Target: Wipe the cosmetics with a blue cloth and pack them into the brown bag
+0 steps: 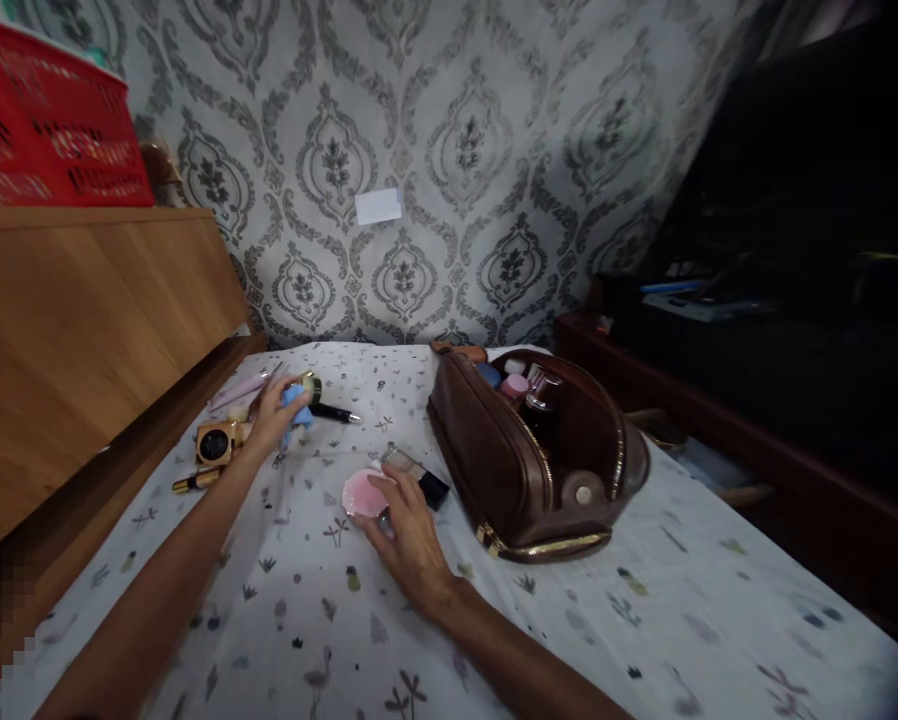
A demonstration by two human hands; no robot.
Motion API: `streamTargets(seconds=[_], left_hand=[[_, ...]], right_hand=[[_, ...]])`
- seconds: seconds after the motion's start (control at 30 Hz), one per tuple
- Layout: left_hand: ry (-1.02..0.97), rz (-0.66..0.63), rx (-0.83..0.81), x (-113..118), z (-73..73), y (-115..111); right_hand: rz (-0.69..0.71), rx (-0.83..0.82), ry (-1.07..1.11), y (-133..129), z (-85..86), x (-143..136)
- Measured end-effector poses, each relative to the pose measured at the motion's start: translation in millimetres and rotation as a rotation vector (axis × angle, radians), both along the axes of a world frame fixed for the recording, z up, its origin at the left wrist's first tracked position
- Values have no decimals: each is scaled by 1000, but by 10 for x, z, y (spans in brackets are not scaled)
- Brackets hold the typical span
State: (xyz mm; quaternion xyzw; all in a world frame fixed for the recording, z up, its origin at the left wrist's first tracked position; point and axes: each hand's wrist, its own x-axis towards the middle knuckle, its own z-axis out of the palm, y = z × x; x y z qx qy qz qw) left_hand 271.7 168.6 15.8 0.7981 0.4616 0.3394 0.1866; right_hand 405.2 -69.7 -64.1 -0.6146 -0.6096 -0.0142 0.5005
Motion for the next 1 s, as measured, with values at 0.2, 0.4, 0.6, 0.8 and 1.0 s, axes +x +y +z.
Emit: streamTargets(seconds=[0.2,0.4,0.6,0.8,1.0], left_hand=[[-295,-432,-223,-72,-6,-1120],[-82,-525,-74,-15,-82,-1571],[44,-633,241,26,-106,-1493],[-92,-501,378,138,46,-1698],[-150,-621,27,269,-78,-1854]], right_hand=[[133,-18,407,-119,308,19],[508,-150,1092,-185,413,94],[544,-116,1277,-215,369,145],[492,-173,1248,-202,300,165],[613,-278,1204,-243,282,188]])
